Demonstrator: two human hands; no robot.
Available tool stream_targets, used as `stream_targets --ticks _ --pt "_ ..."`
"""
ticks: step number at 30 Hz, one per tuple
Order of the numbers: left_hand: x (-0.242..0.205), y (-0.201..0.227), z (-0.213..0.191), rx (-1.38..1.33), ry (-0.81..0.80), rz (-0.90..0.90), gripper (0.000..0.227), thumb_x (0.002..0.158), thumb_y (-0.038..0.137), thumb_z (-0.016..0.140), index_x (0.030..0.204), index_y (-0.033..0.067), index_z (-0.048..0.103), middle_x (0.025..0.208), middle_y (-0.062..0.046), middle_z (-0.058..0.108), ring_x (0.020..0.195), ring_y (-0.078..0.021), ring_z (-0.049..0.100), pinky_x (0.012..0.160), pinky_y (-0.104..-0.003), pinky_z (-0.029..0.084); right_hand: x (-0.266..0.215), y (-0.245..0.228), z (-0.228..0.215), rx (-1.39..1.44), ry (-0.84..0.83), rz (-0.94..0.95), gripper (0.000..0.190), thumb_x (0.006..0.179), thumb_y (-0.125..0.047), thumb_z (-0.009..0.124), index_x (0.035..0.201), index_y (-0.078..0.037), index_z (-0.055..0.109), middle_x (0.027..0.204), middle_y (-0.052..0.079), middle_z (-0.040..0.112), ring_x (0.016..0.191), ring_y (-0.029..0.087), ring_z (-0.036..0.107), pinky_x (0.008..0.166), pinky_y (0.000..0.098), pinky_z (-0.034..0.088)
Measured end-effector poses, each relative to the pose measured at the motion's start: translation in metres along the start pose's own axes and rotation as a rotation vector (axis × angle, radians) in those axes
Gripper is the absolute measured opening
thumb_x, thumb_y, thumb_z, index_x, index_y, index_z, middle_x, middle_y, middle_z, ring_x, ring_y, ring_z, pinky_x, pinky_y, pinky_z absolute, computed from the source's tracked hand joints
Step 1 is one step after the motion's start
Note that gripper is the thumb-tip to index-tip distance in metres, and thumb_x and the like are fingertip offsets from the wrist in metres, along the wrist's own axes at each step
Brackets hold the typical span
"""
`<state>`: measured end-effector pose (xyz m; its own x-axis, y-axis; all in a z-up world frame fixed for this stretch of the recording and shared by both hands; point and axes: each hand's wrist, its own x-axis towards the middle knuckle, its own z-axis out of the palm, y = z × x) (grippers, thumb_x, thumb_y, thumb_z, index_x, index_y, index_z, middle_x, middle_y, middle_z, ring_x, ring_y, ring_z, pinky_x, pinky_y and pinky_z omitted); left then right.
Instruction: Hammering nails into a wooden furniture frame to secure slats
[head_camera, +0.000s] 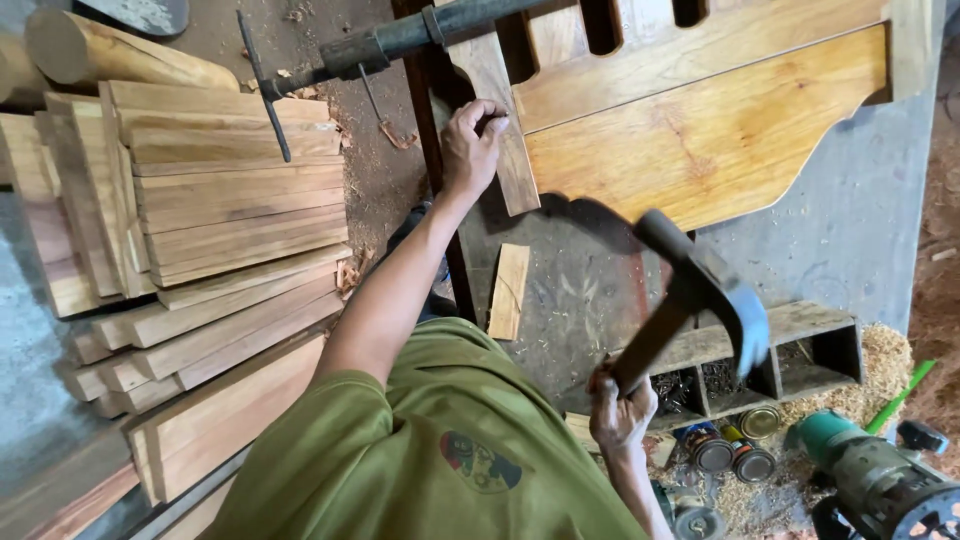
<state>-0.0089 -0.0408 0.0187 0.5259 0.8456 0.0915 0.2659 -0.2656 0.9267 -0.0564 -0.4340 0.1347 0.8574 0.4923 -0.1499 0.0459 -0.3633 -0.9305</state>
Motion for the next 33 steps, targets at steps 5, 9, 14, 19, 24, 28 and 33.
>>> stream_targets --ticks 5,9,14,19,24,28,33 --pt "0.001 -0.007 0.002 0.033 -0.08 0.031 0.002 0.093 0.015 0.069 0.091 0.0149 0.071 0.091 -0.001 0.076 0.086 -0.0183 0.069 0.07 -0.033 0.054 0.015 -0.011 0.01 -0.161 -0.035 0.196 0.031 0.095 -0.037 0.058 0.09 -0.007 0.063 0.062 0.004 0.061 0.052 0.017 0.056 0.052 0.0332 0.046" --pt "-0.002 -0.006 0.003 -0.003 -0.095 0.076 0.004 0.091 0.013 0.07 0.092 0.0149 0.073 0.091 -0.002 0.075 0.085 -0.0183 0.069 0.074 -0.033 0.053 0.019 -0.022 0.022 -0.101 -0.075 0.201 0.043 0.097 -0.048 0.054 0.081 -0.009 0.06 0.057 0.001 0.059 0.048 0.014 0.054 0.05 0.0305 0.043" --pt "-0.002 -0.003 0.001 -0.027 -0.098 0.099 0.008 0.091 0.008 0.067 0.09 0.0136 0.072 0.09 -0.002 0.075 0.087 -0.0185 0.068 0.072 -0.032 0.056 0.02 -0.02 0.026 -0.07 -0.071 0.241 0.043 0.097 -0.048 0.055 0.084 -0.008 0.06 0.058 0.002 0.059 0.05 0.014 0.055 0.053 0.0311 0.044" --pt "-0.002 -0.005 0.002 -0.005 -0.079 0.129 0.007 0.091 0.01 0.067 0.089 0.0139 0.072 0.088 -0.002 0.075 0.084 -0.0192 0.067 0.071 -0.033 0.053 0.023 -0.017 0.027 -0.068 -0.086 0.247 0.046 0.096 -0.052 0.055 0.083 -0.008 0.059 0.057 0.003 0.06 0.048 0.015 0.057 0.049 0.0312 0.045" --pt "-0.002 -0.004 0.0 -0.005 -0.088 0.132 0.006 0.093 0.012 0.068 0.091 0.0147 0.072 0.09 0.0 0.075 0.085 -0.0178 0.066 0.072 -0.032 0.053 0.024 -0.009 0.029 -0.06 -0.096 0.259 0.042 0.097 -0.048 0.057 0.086 -0.008 0.059 0.056 0.003 0.061 0.045 0.014 0.056 0.045 0.0298 0.044" --pt "-0.001 -0.005 0.0 0.007 -0.097 0.138 0.008 0.092 0.008 0.069 0.092 0.0146 0.072 0.091 -0.001 0.076 0.086 -0.0179 0.067 0.071 -0.032 0.055 0.029 -0.012 0.031 -0.114 -0.147 0.264 0.038 0.096 -0.045 0.059 0.094 -0.008 0.059 0.061 0.005 0.065 0.05 0.016 0.064 0.05 0.0295 0.052" --pt "-0.002 -0.003 -0.001 0.006 -0.097 0.147 0.009 0.091 0.007 0.068 0.09 0.0148 0.072 0.089 -0.001 0.075 0.085 -0.0191 0.067 0.07 -0.033 0.054 0.034 -0.002 0.038 -0.147 -0.183 0.377 0.027 0.095 -0.031 0.064 0.099 -0.007 0.055 0.088 0.013 0.075 0.06 0.021 0.077 0.042 0.0314 0.056"
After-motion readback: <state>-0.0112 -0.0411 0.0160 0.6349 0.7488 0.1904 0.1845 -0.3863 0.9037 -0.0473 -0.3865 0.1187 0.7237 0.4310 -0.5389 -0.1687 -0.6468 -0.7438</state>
